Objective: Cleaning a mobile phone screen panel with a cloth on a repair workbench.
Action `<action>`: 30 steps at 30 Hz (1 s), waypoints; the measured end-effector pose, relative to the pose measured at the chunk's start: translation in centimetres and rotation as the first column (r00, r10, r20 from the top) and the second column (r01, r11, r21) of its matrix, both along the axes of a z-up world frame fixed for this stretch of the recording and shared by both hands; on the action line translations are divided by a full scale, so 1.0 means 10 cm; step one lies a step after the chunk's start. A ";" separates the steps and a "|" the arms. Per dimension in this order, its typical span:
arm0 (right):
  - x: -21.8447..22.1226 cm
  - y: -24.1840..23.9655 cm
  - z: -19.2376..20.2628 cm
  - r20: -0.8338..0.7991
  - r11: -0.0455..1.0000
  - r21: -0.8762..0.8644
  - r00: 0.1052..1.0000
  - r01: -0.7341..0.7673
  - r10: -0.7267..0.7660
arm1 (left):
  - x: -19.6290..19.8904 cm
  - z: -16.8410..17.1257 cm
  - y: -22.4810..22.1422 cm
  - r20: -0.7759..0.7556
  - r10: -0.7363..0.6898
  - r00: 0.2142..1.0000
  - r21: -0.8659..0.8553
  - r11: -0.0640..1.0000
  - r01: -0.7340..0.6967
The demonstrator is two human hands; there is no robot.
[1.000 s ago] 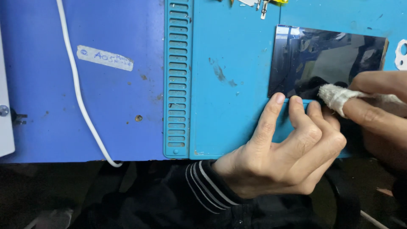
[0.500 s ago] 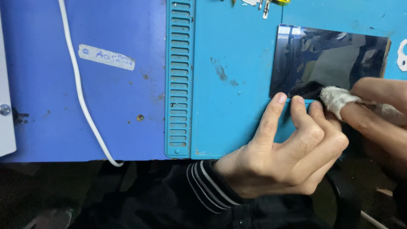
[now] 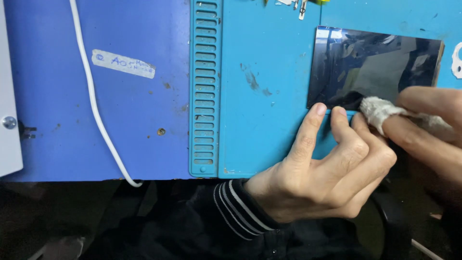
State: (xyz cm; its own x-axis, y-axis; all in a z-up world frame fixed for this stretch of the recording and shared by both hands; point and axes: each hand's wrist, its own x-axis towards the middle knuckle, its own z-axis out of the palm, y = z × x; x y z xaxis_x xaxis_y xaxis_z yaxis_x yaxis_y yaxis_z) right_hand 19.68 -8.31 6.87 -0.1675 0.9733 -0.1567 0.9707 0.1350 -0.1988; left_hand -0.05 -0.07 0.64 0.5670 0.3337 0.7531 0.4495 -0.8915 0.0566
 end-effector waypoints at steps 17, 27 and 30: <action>-0.07 -0.03 -0.01 -0.036 0.992 0.070 0.994 0.109 -0.107 | 0.00 0.01 0.01 -0.016 -0.008 1.000 0.031 0.999 0.009; -0.12 0.03 -0.11 -0.082 0.948 0.316 0.996 0.043 -0.018 | -0.02 0.04 0.01 -0.038 -0.007 0.999 0.038 0.999 0.009; 0.10 -0.02 -0.03 -0.054 0.994 0.104 0.998 -0.019 0.024 | -0.01 0.04 0.01 -0.044 -0.006 0.999 0.026 1.000 0.007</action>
